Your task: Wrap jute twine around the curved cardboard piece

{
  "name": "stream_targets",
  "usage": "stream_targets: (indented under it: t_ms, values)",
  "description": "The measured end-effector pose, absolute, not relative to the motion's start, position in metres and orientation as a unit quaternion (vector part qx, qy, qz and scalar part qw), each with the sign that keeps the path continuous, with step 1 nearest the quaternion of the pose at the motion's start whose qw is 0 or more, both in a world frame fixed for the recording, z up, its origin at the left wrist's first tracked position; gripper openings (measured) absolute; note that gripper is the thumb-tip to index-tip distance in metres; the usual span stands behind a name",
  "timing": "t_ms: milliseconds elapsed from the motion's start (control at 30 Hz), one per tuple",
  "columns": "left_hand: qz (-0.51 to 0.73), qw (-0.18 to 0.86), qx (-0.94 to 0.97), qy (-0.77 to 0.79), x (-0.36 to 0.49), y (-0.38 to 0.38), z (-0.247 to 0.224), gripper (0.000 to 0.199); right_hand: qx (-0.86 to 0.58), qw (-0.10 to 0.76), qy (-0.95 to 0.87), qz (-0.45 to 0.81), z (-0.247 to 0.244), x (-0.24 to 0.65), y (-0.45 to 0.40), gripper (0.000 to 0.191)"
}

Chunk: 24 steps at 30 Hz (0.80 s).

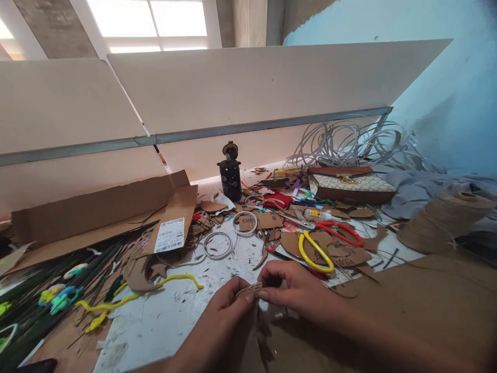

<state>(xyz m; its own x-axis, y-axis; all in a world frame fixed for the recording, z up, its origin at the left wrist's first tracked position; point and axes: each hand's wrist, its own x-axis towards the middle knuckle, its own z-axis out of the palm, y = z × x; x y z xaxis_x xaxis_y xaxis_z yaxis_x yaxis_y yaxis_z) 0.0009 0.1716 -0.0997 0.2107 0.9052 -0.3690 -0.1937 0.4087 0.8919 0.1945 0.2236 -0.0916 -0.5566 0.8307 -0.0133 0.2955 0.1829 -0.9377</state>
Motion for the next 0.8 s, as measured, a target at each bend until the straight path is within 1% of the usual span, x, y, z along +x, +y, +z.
stream_targets:
  t_ms: [67, 267, 400, 500, 633, 700, 800]
  values:
    - [0.407, 0.693, 0.354, 0.478, 0.002, 0.172, -0.097, 0.028, -0.386, 0.27, -0.719, 0.511, -0.092, 0.196, 0.225, 0.024]
    - [0.407, 0.696, 0.349, 0.479, 0.003, 0.172, -0.103, 0.029, -0.388, 0.271, -0.743, 0.473, -0.09, 0.196, 0.223, 0.015]
    - [0.388, 0.661, 0.402, 0.501, -0.001, 0.176, -0.102, 0.029, -0.386, 0.258, -0.757, 0.461, -0.089, 0.195, 0.219, 0.012]
    - [0.362, 0.64, 0.428, 0.525, -0.003, 0.18, -0.093, 0.037, -0.389, 0.262, -0.774, 0.425, -0.084, 0.196, 0.221, 0.016]
    - [0.362, 0.64, 0.413, 0.537, -0.009, 0.185, -0.087, 0.048, -0.414, 0.263, -0.81, 0.321, -0.068, 0.214, 0.234, 0.023]
    - [0.368, 0.63, 0.419, 0.541, -0.013, 0.187, -0.088, 0.05, -0.453, 0.227, -0.83, 0.231, -0.062, 0.231, 0.243, 0.024]
    - [0.378, 0.614, 0.441, 0.535, -0.019, 0.189, -0.093, 0.049, -0.547, 0.143, -0.819, 0.094, -0.062, 0.261, 0.255, 0.021]
